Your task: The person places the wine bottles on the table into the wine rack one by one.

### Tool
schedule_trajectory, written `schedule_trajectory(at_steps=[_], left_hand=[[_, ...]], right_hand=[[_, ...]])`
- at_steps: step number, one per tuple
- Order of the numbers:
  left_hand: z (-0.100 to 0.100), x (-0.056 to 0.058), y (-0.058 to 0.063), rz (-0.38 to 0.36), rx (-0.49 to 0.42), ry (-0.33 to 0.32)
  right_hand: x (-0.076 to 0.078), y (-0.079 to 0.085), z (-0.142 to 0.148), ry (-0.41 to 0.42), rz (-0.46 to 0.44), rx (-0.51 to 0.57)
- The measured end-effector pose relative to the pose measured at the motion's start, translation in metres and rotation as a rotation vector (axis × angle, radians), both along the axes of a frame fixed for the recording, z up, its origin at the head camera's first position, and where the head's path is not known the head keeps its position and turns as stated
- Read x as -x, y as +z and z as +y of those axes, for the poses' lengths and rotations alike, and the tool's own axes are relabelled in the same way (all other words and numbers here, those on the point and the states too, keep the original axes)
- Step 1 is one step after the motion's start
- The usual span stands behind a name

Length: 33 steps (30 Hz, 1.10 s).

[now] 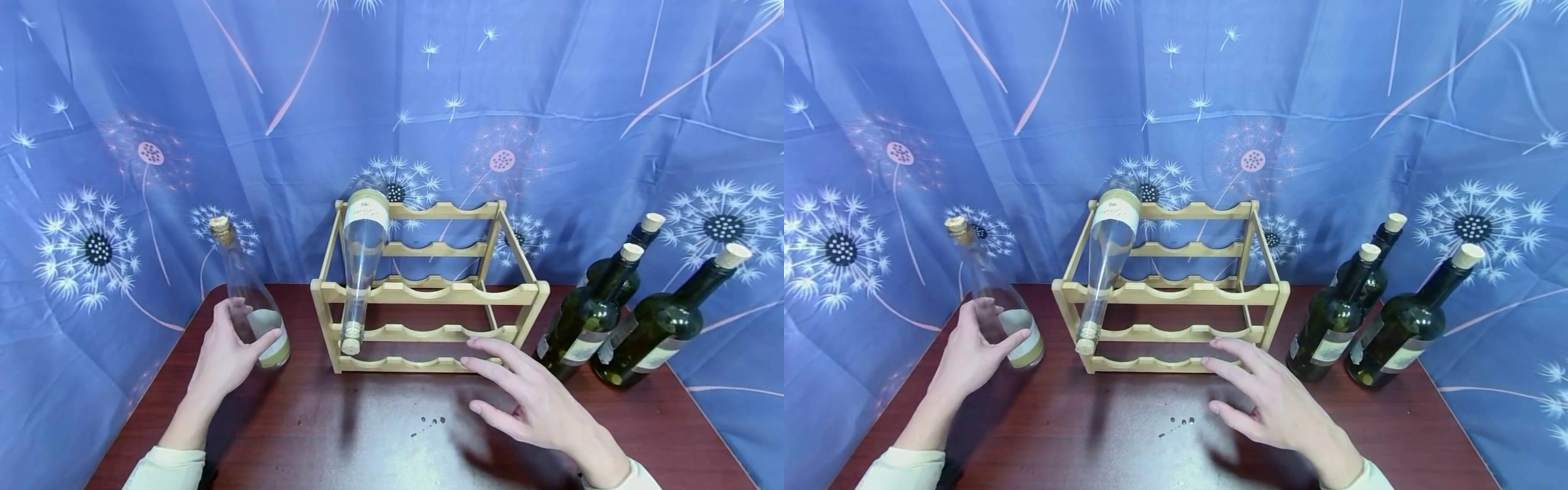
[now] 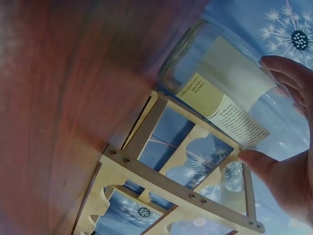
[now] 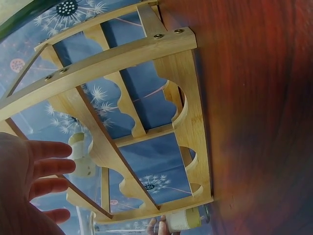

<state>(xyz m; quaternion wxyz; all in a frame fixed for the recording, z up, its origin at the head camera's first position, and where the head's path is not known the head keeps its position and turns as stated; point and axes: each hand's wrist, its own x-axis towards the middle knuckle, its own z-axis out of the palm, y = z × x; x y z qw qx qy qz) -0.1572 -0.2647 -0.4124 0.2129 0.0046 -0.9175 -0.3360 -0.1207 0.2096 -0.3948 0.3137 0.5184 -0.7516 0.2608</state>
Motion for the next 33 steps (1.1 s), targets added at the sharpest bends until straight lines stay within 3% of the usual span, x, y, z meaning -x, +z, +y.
schedule_trajectory(at_steps=[13,26,33], left_hand=[[-0.008,-0.025,0.021,-0.018,0.097,-0.115],[-0.017,-0.036,0.030,-0.127,0.108,-0.309],[-0.022,-0.041,0.033,-0.145,0.141,-0.407]], right_hand=[[0.000,-0.001,0.001,-0.011,-0.002,-0.004],[-0.001,-0.002,0.001,-0.017,-0.019,-0.005],[-0.001,-0.002,-0.001,-0.014,-0.024,-0.004]])
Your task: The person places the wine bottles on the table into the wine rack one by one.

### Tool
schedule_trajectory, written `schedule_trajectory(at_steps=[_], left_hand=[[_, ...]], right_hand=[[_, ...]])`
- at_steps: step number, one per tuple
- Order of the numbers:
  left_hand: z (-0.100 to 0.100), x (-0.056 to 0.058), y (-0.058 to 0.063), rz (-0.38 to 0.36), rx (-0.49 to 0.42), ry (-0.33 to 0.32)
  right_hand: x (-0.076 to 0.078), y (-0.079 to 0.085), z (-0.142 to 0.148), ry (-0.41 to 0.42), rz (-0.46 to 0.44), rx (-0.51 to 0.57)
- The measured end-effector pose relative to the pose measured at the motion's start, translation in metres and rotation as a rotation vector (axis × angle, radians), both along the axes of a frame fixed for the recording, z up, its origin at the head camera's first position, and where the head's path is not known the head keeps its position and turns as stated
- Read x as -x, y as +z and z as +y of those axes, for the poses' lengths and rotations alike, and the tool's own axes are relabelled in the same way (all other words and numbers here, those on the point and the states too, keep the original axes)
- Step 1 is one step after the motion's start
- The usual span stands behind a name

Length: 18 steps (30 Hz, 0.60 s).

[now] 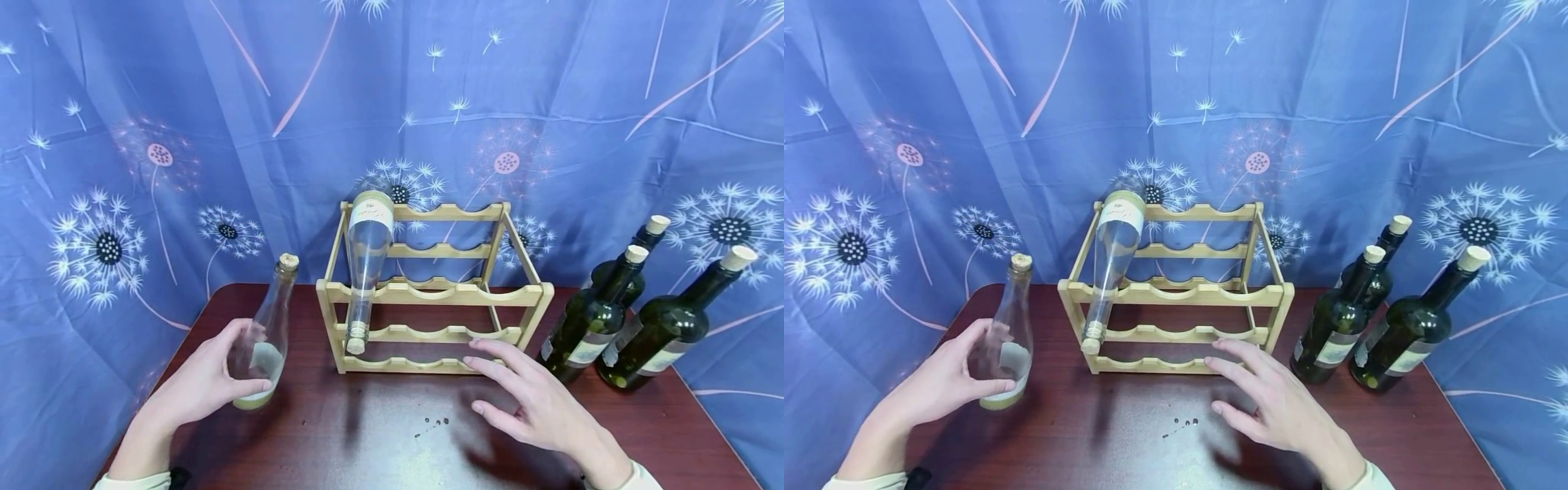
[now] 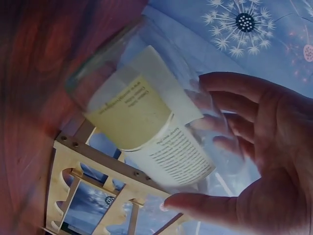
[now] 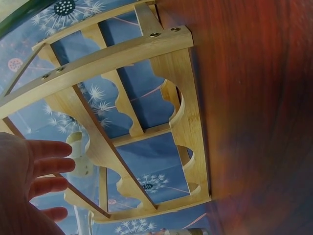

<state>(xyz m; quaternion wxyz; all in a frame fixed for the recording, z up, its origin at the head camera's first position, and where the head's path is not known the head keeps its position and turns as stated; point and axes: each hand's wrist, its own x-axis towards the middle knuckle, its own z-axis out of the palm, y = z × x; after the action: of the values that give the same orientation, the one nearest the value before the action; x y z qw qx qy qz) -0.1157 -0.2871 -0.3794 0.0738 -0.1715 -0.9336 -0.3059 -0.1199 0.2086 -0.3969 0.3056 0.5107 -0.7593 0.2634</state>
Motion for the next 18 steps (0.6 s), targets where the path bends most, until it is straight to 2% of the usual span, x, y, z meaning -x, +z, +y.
schedule_trajectory(at_steps=[9,14,18], left_hand=[[-0.003,-0.004,0.003,-0.094,-0.040,-0.112],[-0.009,-0.007,0.004,-0.145,-0.035,-0.127],[-0.014,-0.010,0.006,-0.162,0.004,-0.121]], right_hand=[[0.000,0.000,-0.001,0.010,0.002,0.002],[0.000,0.001,0.000,0.001,0.003,0.003],[-0.001,0.001,0.000,0.002,-0.001,0.003]])
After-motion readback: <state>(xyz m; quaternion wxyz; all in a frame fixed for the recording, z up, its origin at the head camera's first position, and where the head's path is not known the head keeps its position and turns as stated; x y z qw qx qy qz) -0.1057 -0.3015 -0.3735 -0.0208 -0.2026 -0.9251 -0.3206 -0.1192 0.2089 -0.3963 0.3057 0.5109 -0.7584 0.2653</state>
